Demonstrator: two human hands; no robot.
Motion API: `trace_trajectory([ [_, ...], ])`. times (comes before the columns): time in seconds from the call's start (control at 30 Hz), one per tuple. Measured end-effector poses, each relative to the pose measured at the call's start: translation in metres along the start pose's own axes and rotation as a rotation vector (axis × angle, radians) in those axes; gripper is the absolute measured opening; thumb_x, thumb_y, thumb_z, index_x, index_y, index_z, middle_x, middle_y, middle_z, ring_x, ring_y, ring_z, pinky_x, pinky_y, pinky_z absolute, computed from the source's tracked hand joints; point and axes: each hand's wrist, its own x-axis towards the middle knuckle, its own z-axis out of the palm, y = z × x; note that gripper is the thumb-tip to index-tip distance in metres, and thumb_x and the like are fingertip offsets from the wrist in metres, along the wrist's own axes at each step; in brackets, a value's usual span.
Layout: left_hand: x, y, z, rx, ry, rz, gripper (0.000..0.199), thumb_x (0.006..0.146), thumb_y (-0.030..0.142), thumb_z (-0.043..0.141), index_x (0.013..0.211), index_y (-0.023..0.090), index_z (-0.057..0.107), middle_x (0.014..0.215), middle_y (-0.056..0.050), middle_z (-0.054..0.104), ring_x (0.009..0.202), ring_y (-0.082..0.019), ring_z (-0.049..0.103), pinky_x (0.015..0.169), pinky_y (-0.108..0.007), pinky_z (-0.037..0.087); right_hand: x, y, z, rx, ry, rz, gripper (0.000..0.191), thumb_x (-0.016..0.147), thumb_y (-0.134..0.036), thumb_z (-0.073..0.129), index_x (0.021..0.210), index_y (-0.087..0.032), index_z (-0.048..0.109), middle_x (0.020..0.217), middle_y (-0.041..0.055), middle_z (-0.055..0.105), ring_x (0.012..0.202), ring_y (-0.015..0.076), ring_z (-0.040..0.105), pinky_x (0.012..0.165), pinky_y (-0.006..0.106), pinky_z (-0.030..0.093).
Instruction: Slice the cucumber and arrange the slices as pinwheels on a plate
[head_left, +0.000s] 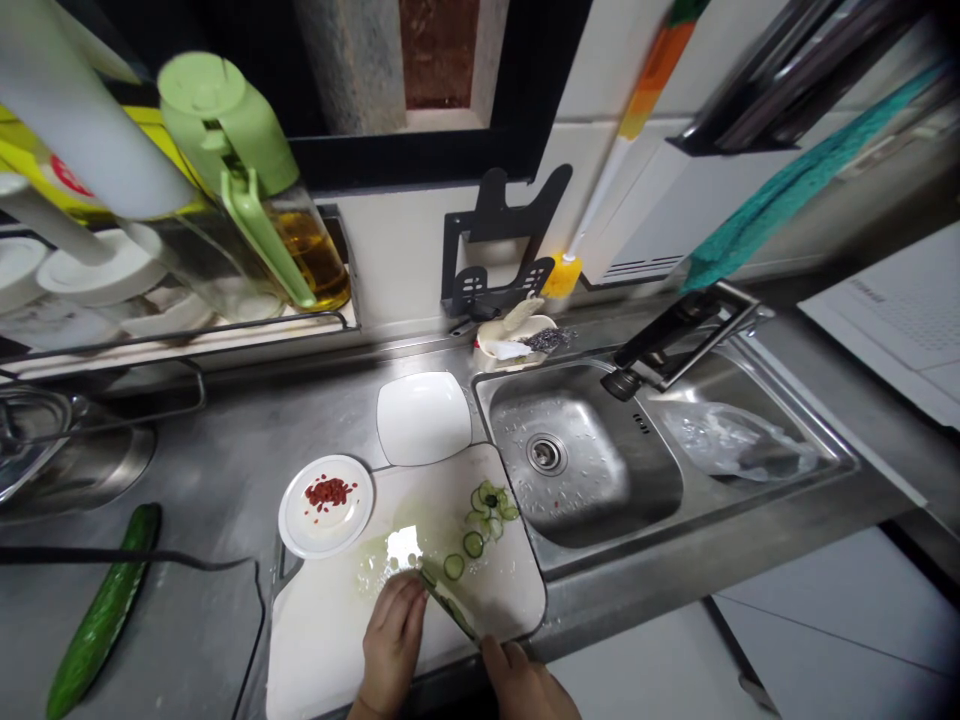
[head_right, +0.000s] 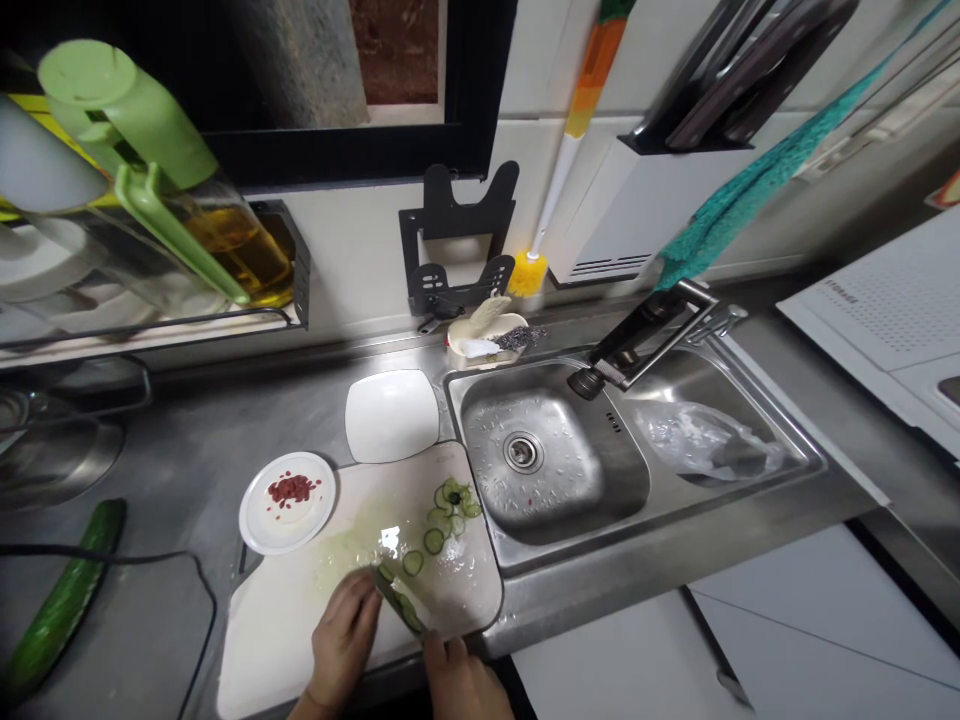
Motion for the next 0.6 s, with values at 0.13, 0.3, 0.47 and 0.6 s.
trace_trajectory([
  [0.13,-0.0025,-0.0034,0.0015,-0.007,-0.026,0.003,0.019,0.091,0.025,0.052,0.095,0.020,0.069,0.101,-0.005,0.073,0.097,-0.018,0.068,0.090,-0.032,0.056,0.0015,-0.0021,-0.0047,0.016,-0.065,0.009,0.059,0.070,0.005,0.040,0.120,-0.022,0.057,0.104,0.0113,0.068,0.086,0.0271,0.070,0.066,0.031,0.051],
  [0.3,-0.0038,-0.0049,0.0030,-0.009,-0.002,0.023,0.018,0.090,0.024,0.053,0.092,0.020,0.070,0.098,-0.005,0.074,0.095,-0.017,0.069,0.090,-0.032,0.057,0.0026,-0.0034,-0.0062,-0.001,-0.045,0.006,0.057,0.073,0.005,0.037,0.121,-0.021,0.056,0.101,0.0114,0.069,0.085,0.0268,0.070,0.065,0.030,0.050],
  [0.47,-0.0015,-0.0029,0.0015,-0.004,-0.006,0.008,0.018,0.090,0.024,0.053,0.093,0.021,0.070,0.098,-0.004,0.074,0.095,-0.018,0.069,0.089,-0.032,0.057,0.0036,-0.0032,-0.0041,-0.021,-0.010,-0.003,0.060,0.071,0.006,0.038,0.121,-0.021,0.057,0.099,0.0110,0.070,0.083,0.0253,0.070,0.063,0.027,0.048],
  [0.6,-0.0002,-0.0025,0.0011,-0.004,0.002,0.015,0.019,0.090,0.024,0.052,0.092,0.021,0.070,0.097,-0.004,0.074,0.094,-0.018,0.069,0.089,-0.032,0.057,0.0058,-0.0034,-0.0034,-0.018,0.002,-0.023,0.058,0.073,0.005,0.037,0.121,-0.021,0.057,0.099,0.0117,0.070,0.082,0.0252,0.070,0.061,0.027,0.047],
])
